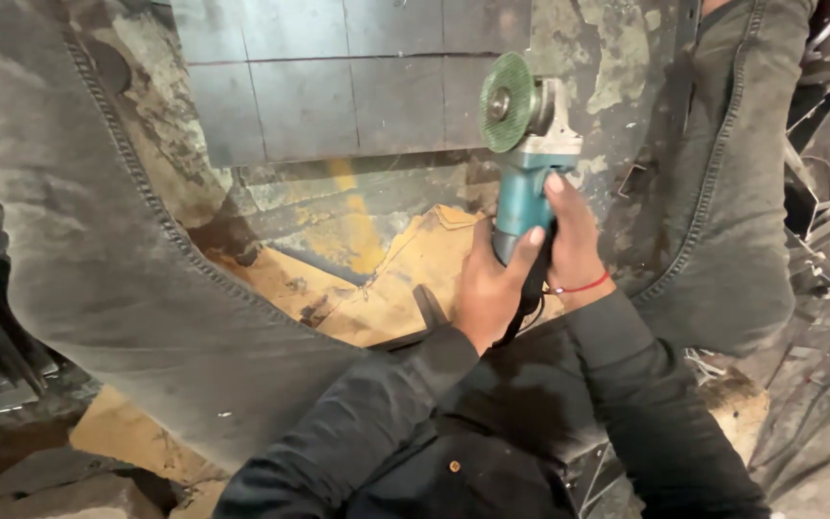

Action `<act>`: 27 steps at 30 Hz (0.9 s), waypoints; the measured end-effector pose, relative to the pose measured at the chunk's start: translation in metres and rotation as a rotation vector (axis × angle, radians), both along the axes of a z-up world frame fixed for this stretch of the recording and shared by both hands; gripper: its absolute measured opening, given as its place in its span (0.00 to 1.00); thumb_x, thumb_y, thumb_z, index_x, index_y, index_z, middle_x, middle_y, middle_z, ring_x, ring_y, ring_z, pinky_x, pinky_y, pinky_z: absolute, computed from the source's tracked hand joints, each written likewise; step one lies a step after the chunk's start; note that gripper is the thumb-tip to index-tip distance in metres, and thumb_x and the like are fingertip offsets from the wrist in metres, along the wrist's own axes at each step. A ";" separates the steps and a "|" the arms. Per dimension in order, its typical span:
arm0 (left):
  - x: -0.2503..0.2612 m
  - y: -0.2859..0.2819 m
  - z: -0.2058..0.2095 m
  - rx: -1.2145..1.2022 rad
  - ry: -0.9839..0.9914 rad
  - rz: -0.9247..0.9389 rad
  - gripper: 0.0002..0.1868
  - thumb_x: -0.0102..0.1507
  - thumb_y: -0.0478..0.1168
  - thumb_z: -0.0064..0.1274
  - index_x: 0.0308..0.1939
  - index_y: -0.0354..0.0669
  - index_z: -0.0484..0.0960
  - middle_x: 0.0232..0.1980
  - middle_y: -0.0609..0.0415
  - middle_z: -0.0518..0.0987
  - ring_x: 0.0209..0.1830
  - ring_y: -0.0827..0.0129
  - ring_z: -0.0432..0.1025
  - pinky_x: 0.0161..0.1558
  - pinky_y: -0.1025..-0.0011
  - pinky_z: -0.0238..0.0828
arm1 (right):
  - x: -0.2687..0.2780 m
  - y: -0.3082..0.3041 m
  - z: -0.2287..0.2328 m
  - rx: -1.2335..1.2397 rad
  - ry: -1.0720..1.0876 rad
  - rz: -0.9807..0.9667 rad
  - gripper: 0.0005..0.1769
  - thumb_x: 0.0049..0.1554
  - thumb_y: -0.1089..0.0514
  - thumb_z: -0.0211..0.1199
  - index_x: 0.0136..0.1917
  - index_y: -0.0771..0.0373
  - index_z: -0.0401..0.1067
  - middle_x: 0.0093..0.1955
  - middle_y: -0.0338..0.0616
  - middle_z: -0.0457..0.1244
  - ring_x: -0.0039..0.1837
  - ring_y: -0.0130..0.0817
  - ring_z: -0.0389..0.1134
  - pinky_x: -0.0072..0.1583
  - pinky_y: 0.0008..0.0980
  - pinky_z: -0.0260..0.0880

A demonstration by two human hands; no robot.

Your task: The person uses an angle grinder to cut a rectangular metal sheet placed on the floor. They hold the sheet with one hand and operate the grinder with the other, creating sparks as the blade cuts through the metal. The person pauses to reposition the sheet and then resumes cutting along a marked line.

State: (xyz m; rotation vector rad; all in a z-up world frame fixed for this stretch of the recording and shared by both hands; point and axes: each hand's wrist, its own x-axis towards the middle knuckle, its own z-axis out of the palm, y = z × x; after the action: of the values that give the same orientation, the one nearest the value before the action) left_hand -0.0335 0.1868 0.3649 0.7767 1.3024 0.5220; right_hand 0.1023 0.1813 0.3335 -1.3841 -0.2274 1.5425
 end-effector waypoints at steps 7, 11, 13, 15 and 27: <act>-0.004 -0.017 -0.037 -0.072 0.112 -0.111 0.34 0.65 0.61 0.52 0.59 0.34 0.72 0.43 0.33 0.82 0.45 0.41 0.77 0.46 0.54 0.70 | -0.002 -0.012 -0.038 -0.037 -0.253 0.172 0.25 0.71 0.42 0.51 0.61 0.67 0.71 0.54 0.43 0.66 0.54 0.28 0.67 0.56 0.32 0.70; -0.003 -0.024 -0.049 -0.056 0.005 0.014 0.33 0.64 0.60 0.51 0.59 0.33 0.72 0.41 0.34 0.82 0.41 0.44 0.79 0.43 0.56 0.73 | -0.012 -0.011 -0.044 -0.107 -0.226 0.101 0.25 0.68 0.41 0.53 0.57 0.67 0.71 0.49 0.44 0.67 0.49 0.29 0.70 0.53 0.30 0.72; -0.003 -0.032 -0.059 -0.024 -0.027 0.061 0.33 0.65 0.59 0.52 0.59 0.32 0.72 0.41 0.35 0.82 0.41 0.46 0.80 0.43 0.57 0.74 | -0.015 -0.012 -0.049 -0.124 -0.219 0.076 0.26 0.68 0.40 0.53 0.58 0.67 0.71 0.49 0.42 0.67 0.49 0.28 0.69 0.52 0.29 0.72; -0.002 -0.042 -0.071 0.004 -0.019 0.070 0.32 0.66 0.59 0.52 0.56 0.31 0.74 0.41 0.36 0.82 0.40 0.50 0.80 0.42 0.59 0.74 | -0.014 -0.014 -0.055 -0.139 -0.234 0.078 0.26 0.66 0.39 0.54 0.59 0.65 0.72 0.51 0.40 0.66 0.49 0.26 0.67 0.52 0.28 0.70; -0.006 -0.052 -0.088 -0.218 0.009 0.038 0.39 0.61 0.67 0.52 0.50 0.28 0.74 0.37 0.41 0.83 0.36 0.58 0.81 0.40 0.64 0.75 | -0.022 -0.027 -0.061 -0.184 -0.410 0.157 0.30 0.63 0.32 0.57 0.54 0.64 0.71 0.48 0.38 0.63 0.49 0.26 0.62 0.52 0.31 0.66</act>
State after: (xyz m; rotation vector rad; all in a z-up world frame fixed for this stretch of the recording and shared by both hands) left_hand -0.0394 0.1349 0.2769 0.5743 1.3588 0.3988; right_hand 0.0807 0.1547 0.2728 -1.8628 -0.4629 1.4171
